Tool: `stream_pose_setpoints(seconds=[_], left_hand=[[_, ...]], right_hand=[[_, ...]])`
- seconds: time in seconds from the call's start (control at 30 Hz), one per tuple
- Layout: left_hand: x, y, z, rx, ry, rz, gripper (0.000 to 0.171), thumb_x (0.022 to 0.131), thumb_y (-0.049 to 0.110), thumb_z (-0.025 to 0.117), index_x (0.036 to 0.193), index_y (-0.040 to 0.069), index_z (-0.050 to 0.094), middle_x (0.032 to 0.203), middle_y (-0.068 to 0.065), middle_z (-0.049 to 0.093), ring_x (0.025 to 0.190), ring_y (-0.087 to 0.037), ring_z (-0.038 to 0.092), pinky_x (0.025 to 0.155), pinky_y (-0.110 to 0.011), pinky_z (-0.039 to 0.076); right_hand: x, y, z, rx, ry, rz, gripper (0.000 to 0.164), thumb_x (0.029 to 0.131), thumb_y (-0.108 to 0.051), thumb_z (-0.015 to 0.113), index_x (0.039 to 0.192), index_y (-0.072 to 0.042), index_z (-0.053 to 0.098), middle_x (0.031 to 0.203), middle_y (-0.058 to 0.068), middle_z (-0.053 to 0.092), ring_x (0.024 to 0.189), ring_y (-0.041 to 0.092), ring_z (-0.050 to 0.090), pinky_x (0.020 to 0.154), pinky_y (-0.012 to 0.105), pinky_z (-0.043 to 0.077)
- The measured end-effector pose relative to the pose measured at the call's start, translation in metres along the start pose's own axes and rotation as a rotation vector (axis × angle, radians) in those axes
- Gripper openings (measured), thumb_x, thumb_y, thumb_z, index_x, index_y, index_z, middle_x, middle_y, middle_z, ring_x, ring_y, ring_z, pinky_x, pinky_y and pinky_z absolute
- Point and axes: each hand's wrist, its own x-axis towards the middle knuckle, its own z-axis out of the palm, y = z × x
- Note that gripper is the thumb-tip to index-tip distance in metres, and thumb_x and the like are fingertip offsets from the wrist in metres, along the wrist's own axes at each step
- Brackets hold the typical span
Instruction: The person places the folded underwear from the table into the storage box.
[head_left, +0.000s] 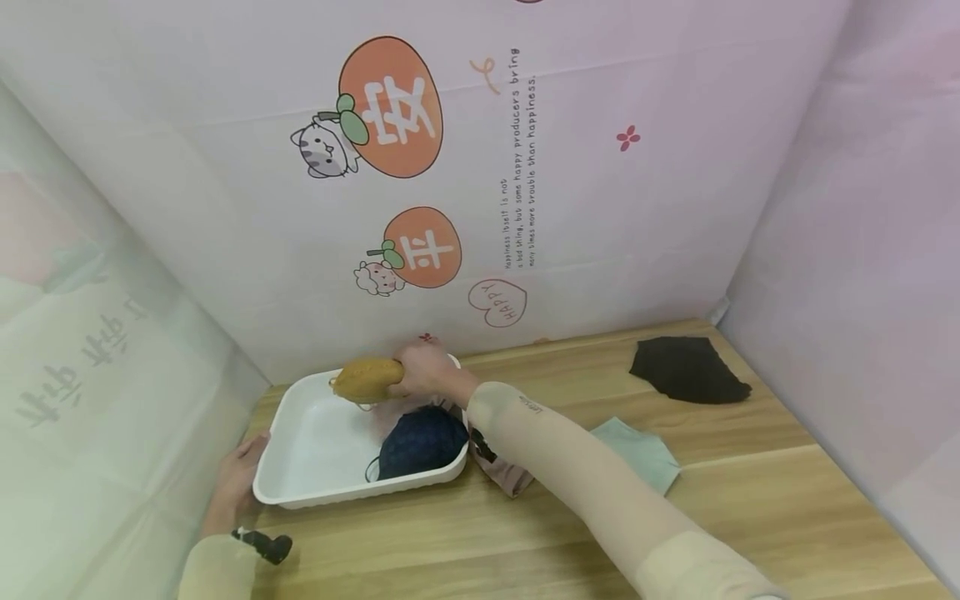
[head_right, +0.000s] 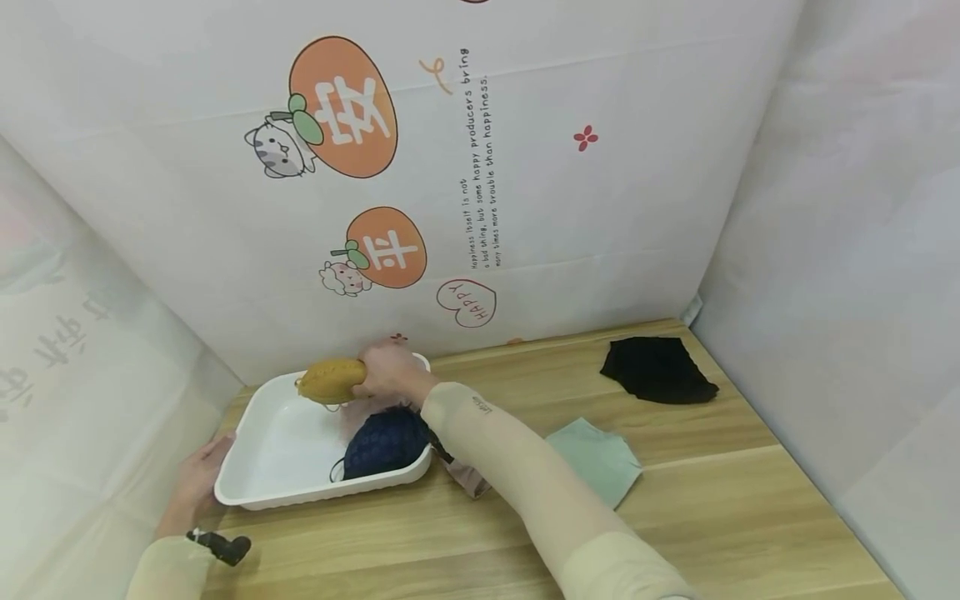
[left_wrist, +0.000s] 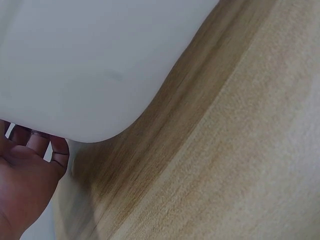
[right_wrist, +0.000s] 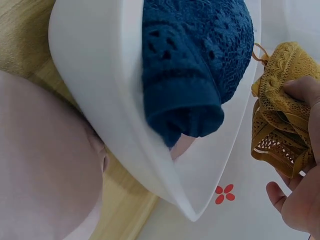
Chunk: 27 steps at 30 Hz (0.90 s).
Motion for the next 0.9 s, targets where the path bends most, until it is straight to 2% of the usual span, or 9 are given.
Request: stream_pose_setpoints(seconds=[0.13, 0.2, 0.23, 0.3, 0.37, 0.47, 0.57, 0.9], left_hand=[[0.001, -0.001, 0.002, 0.003, 0.006, 0.001, 0.088, 0.097, 0.068, 0.038, 0.158, 0.007, 0.02, 0.165, -0.022, 0.019, 0.151, -0.045, 0.021, 0.121, -0.055, 0.031], [0.002, 0.0, 0.003, 0.004, 0.007, 0.002, 0.087, 0.097, 0.068, 0.038, 0.158, 0.007, 0.022, 0.164, -0.022, 0.022, 0.15, -0.044, 0.024, 0.118, -0.05, 0.039], [0.002, 0.0, 0.003, 0.001, 0.005, 0.001, 0.087, 0.097, 0.067, 0.039, 0.158, 0.008, 0.023, 0.164, -0.022, 0.023, 0.15, -0.043, 0.027, 0.114, -0.046, 0.044], [0.003, 0.0, 0.004, -0.005, -0.006, -0.001, 0.086, 0.097, 0.067, 0.04, 0.158, 0.008, 0.023, 0.164, -0.022, 0.023, 0.148, -0.042, 0.03, 0.103, -0.033, 0.053], [0.004, 0.001, 0.005, -0.008, -0.01, -0.003, 0.086, 0.097, 0.066, 0.04, 0.158, 0.008, 0.023, 0.164, -0.021, 0.024, 0.148, -0.041, 0.03, 0.099, -0.029, 0.055], [0.004, 0.002, 0.005, -0.01, -0.016, -0.005, 0.086, 0.098, 0.066, 0.039, 0.158, 0.007, 0.021, 0.164, -0.022, 0.021, 0.15, -0.042, 0.025, 0.111, -0.039, 0.049], [0.005, 0.004, 0.004, -0.016, -0.013, -0.004, 0.086, 0.099, 0.065, 0.038, 0.158, 0.006, 0.019, 0.165, -0.022, 0.018, 0.152, -0.043, 0.02, 0.122, -0.053, 0.031], [0.003, 0.0, 0.0, -0.011, 0.018, -0.022, 0.086, 0.098, 0.066, 0.038, 0.158, 0.007, 0.018, 0.166, -0.02, 0.015, 0.153, -0.044, 0.016, 0.123, -0.054, 0.027]], right_hand=[[0.002, -0.003, -0.001, 0.033, -0.021, 0.009, 0.03, 0.085, -0.051, 0.072, 0.085, -0.022, 0.065, 0.072, -0.01, 0.06, 0.071, 0.011, 0.053, 0.071, 0.028, 0.044], [0.003, -0.004, -0.001, 0.044, -0.038, 0.017, 0.032, 0.085, -0.053, 0.072, 0.09, -0.021, 0.067, 0.077, -0.009, 0.063, 0.074, 0.011, 0.055, 0.069, 0.028, 0.047], [0.004, -0.005, -0.001, 0.048, -0.051, 0.025, 0.037, 0.084, -0.055, 0.073, 0.096, -0.021, 0.069, 0.082, -0.009, 0.066, 0.078, 0.012, 0.057, 0.072, 0.028, 0.049], [0.004, -0.006, 0.001, 0.022, -0.086, 0.04, 0.05, 0.084, -0.06, 0.071, 0.114, -0.02, 0.069, 0.103, -0.007, 0.07, 0.097, 0.014, 0.06, 0.089, 0.031, 0.052], [0.004, -0.006, 0.003, -0.018, -0.122, 0.055, 0.066, 0.083, -0.066, 0.068, 0.133, -0.022, 0.062, 0.126, -0.006, 0.066, 0.121, 0.018, 0.055, 0.108, 0.039, 0.047], [0.005, -0.004, 0.007, -0.06, -0.147, 0.068, 0.078, 0.084, -0.07, 0.064, 0.146, -0.025, 0.051, 0.145, -0.002, 0.055, 0.14, 0.025, 0.043, 0.121, 0.05, 0.034], [0.007, -0.001, 0.009, -0.062, -0.139, 0.064, 0.078, 0.085, -0.07, 0.063, 0.147, -0.025, 0.05, 0.145, -0.002, 0.054, 0.14, 0.026, 0.043, 0.121, 0.052, 0.033], [0.002, 0.007, 0.009, -0.046, -0.112, 0.037, 0.066, 0.087, -0.067, 0.063, 0.14, -0.029, 0.057, 0.139, -0.006, 0.061, 0.134, 0.019, 0.052, 0.118, 0.047, 0.038]])
